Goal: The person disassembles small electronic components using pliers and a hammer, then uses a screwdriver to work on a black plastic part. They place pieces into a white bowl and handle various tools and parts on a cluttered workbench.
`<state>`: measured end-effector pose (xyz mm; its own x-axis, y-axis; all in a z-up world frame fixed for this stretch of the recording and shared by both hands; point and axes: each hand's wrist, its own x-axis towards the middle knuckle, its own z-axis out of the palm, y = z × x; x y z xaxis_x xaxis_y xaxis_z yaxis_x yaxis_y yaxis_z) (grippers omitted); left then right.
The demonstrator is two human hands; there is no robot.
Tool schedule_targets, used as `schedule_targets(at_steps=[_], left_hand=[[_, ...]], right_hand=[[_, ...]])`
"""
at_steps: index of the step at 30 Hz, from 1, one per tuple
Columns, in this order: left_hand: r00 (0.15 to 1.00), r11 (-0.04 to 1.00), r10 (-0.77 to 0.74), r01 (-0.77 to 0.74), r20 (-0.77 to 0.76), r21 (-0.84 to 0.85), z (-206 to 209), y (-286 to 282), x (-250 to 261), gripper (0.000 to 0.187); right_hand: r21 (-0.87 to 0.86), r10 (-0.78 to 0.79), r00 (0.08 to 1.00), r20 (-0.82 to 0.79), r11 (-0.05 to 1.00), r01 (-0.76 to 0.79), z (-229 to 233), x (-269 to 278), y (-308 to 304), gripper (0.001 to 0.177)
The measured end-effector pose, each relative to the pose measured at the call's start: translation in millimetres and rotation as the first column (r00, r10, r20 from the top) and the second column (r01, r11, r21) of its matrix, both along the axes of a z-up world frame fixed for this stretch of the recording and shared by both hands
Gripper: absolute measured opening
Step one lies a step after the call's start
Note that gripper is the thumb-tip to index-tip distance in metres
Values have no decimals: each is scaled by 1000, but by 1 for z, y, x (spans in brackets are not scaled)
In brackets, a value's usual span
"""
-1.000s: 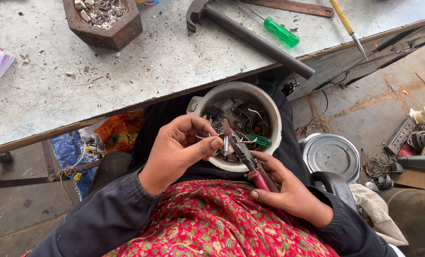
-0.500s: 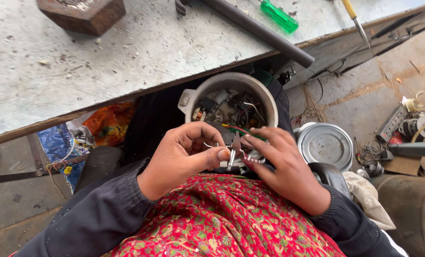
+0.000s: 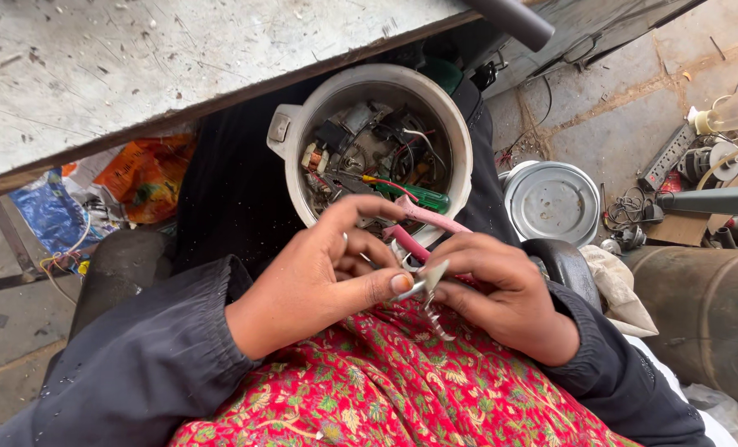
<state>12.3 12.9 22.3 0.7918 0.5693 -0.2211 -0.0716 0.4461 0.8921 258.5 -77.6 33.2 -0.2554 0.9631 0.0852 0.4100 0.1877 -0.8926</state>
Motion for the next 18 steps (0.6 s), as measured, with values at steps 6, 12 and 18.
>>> schedule_targets(at_steps=[6,12,18], left_hand=[[980,963,-5,58,-199,264,18,0,-2,22],[987,806,109,-19,-117,591,16,-2,-5,18],[981,631,177,-47,-85,774,13,-5,-7,19]], right_hand=[[91,-67,994,82,994,59,4,-1,-3,19],[171,-66,989,134,984,42,5,-7,-4,20],[148,-71,994,89,987,57,8,-9,-6,25]])
